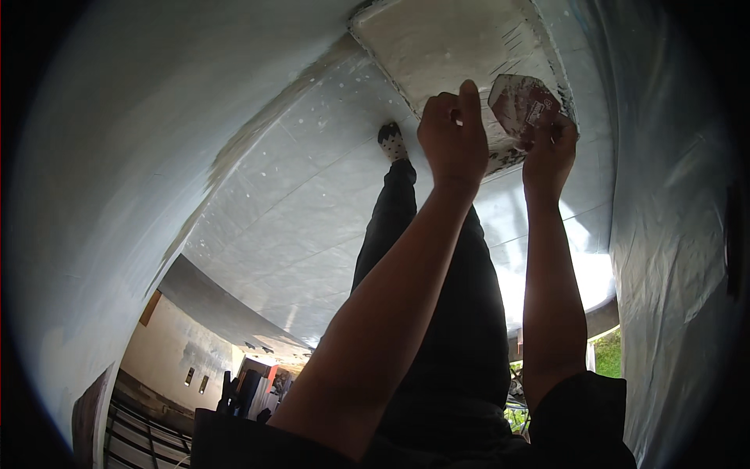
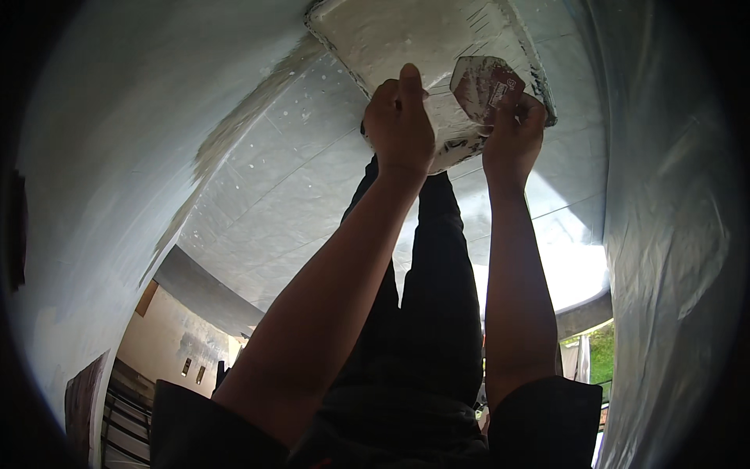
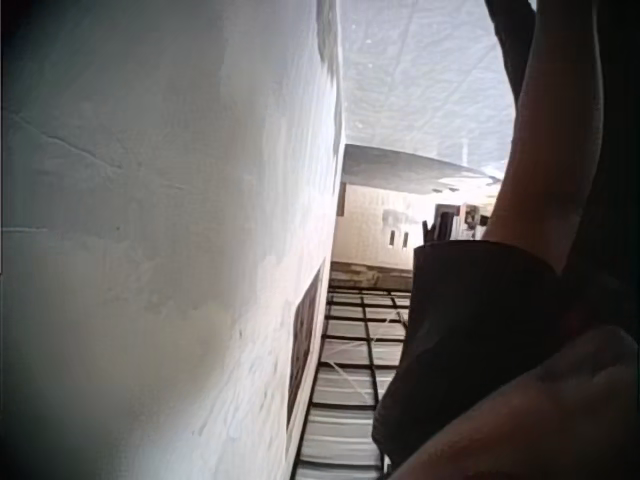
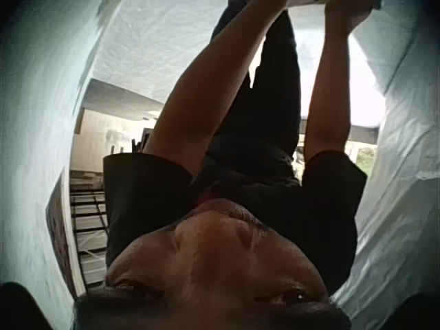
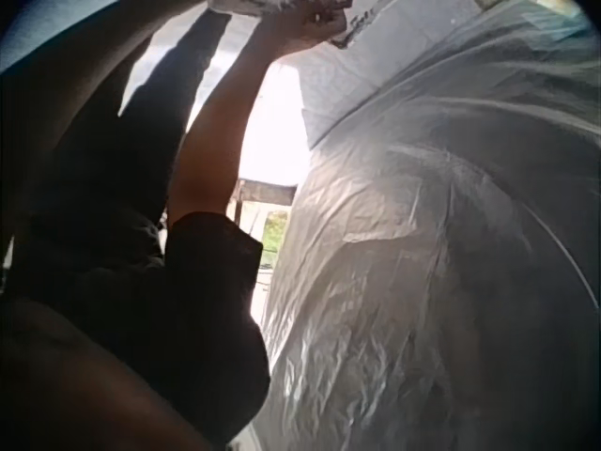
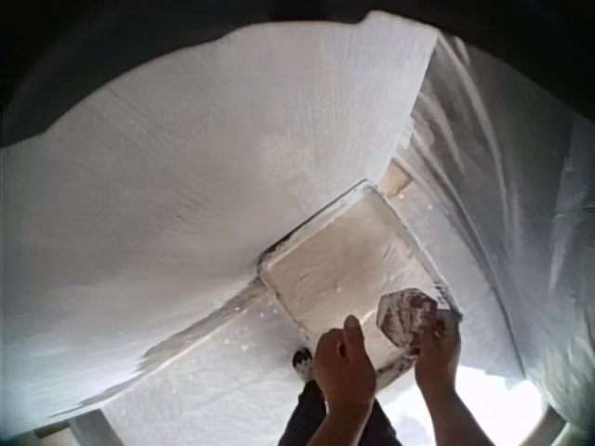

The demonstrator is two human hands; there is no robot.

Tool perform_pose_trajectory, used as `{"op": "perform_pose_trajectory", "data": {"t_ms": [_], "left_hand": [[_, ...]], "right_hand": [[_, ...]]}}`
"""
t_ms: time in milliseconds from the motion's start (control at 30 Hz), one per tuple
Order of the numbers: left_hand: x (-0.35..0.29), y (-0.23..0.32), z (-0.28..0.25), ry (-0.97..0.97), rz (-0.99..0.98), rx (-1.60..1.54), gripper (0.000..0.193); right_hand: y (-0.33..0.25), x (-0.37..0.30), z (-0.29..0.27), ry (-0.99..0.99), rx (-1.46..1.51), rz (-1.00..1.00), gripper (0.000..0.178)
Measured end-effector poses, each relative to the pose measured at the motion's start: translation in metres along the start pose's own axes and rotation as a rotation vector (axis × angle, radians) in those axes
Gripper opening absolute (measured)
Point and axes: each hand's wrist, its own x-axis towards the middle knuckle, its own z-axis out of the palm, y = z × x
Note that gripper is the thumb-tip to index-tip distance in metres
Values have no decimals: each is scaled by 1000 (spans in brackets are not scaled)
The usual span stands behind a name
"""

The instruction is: The person applies wall putty to a damaged wall surface and smooths it with a manual scraper tool.

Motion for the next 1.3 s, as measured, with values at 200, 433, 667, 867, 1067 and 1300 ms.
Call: {"op": "perform_pose_trajectory", "data": {"t_ms": [200,433,667,867,1067,1300], "left_hand": [[24,-69,-82,-13,-296,-149,51],[20,-94,-75,-340,-618,-361,82],[22,-97,-65,-386,-659,-471,94],[20,-99,-62,-375,-648,-511,99],[22,-104,-63,-380,-647,-542,101],[22,-105,-67,-399,-631,-566,101]], "right_hand": [[4,6,0,-288,-66,15,23],[10,-5,17,-440,-292,-160,28],[14,-14,25,-479,-396,-209,26],[19,-15,29,-467,-382,-213,28],[19,-18,33,-471,-396,-250,28],[8,-25,39,-353,-364,-318,28]]}}
